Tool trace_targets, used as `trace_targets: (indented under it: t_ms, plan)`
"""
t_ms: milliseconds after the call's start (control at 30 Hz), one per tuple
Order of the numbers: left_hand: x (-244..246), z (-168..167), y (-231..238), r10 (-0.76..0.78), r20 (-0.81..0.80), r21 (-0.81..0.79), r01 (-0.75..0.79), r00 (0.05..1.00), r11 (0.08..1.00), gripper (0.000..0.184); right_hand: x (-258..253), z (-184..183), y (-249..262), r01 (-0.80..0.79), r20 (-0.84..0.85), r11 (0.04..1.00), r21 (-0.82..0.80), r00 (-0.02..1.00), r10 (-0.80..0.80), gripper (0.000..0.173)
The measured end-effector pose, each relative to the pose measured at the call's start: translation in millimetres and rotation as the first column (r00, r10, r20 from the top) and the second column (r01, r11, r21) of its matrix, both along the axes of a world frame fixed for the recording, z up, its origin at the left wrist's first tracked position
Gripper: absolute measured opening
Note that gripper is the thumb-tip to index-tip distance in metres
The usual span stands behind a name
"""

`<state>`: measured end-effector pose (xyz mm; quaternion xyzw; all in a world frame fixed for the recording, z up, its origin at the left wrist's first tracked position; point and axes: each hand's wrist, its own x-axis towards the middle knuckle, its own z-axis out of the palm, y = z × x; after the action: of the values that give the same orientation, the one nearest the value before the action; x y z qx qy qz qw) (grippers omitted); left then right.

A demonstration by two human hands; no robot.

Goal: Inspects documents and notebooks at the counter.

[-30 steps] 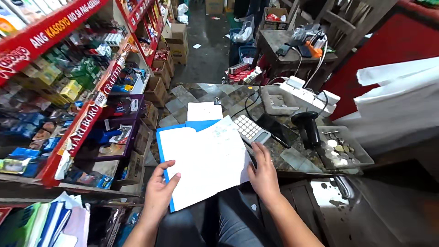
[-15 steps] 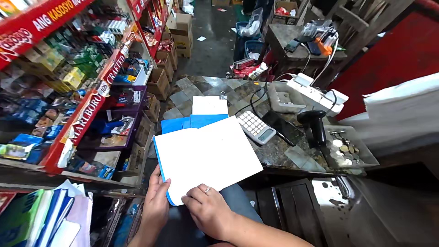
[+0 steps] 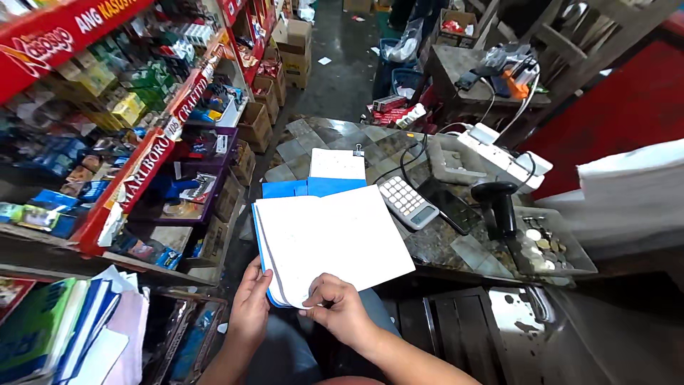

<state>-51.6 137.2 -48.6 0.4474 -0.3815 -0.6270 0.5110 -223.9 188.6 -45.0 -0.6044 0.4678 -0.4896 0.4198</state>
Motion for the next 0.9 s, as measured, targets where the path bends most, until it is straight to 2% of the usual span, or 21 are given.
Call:
trace_targets:
  t_ms: [200,300,367,467,533,600,633,700,767,833,900]
  plan:
    - [-2.7,-0.1,-0.5,-0.004,0.044,-0.004,0.004,0.999,1.0,0.049,-2.5,2.1,-3.4,0.023,0.211,0.994,0.108,0.976,-0.046,0.023]
    - [-2.6,3.3,-2.0,-0.002,0.093,0.025,0.0,0.996,1.0,0.049,-18.1,13.0,-6.3,0.085,0.374,0.981,0.174,0.916,-0.146,0.01]
    - [-2.0,5.4,-2.9,-0.005,0.1,0.036,0.002,0.995,0.999,0.049,-38.7,22.0,-9.7,0.214,0.362,0.958,0.189,0.892,-0.271,0.01]
    - [0.6,5.7,-3.9,-0.009,0.1,0.049,0.004,0.995,0.999,0.049,-82.1,16.8,-12.1,0.492,0.165,0.864,0.104,0.848,-0.503,0.012]
    - [1.8,3.9,-4.9,-0.007,0.097,0.051,0.002,0.995,0.999,0.049,-112.1,9.2,-6.5,0.594,-0.174,0.805,0.017,0.794,-0.582,0.027]
    - [2.1,1.0,-5.2,-0.006,0.097,0.058,0.0,0.995,0.998,0.048,-131.0,5.4,1.4,0.622,-0.548,0.782,-0.043,0.64,-0.539,0.037]
    - [1.8,-0.1,-5.0,-0.002,0.1,0.061,-0.004,0.995,0.998,0.048,-134.5,4.1,4.0,0.618,-0.66,0.782,-0.078,0.556,-0.505,0.038]
    - [0.2,-0.9,-4.8,0.009,0.104,0.066,-0.016,0.995,0.998,0.049,-132.4,2.6,6.2,0.592,-0.761,0.786,-0.18,0.423,-0.492,0.037]
    - [-2.0,-0.7,-4.4,0.02,0.108,0.062,-0.027,0.994,0.998,0.047,-120.9,1.9,6.0,0.51,-0.76,0.79,-0.34,0.345,-0.55,0.034]
    - [-2.4,-1.0,-4.2,0.029,0.091,0.045,-0.033,0.995,0.998,0.04,-96.8,5.1,7.5,0.337,-0.715,0.836,-0.433,0.436,-0.547,0.031]
    - [-2.6,-0.9,-3.6,0.039,0.055,0.026,-0.041,0.998,0.999,0.037,-61.8,8.6,10.6,0.096,-0.684,0.895,-0.436,0.611,-0.399,0.036]
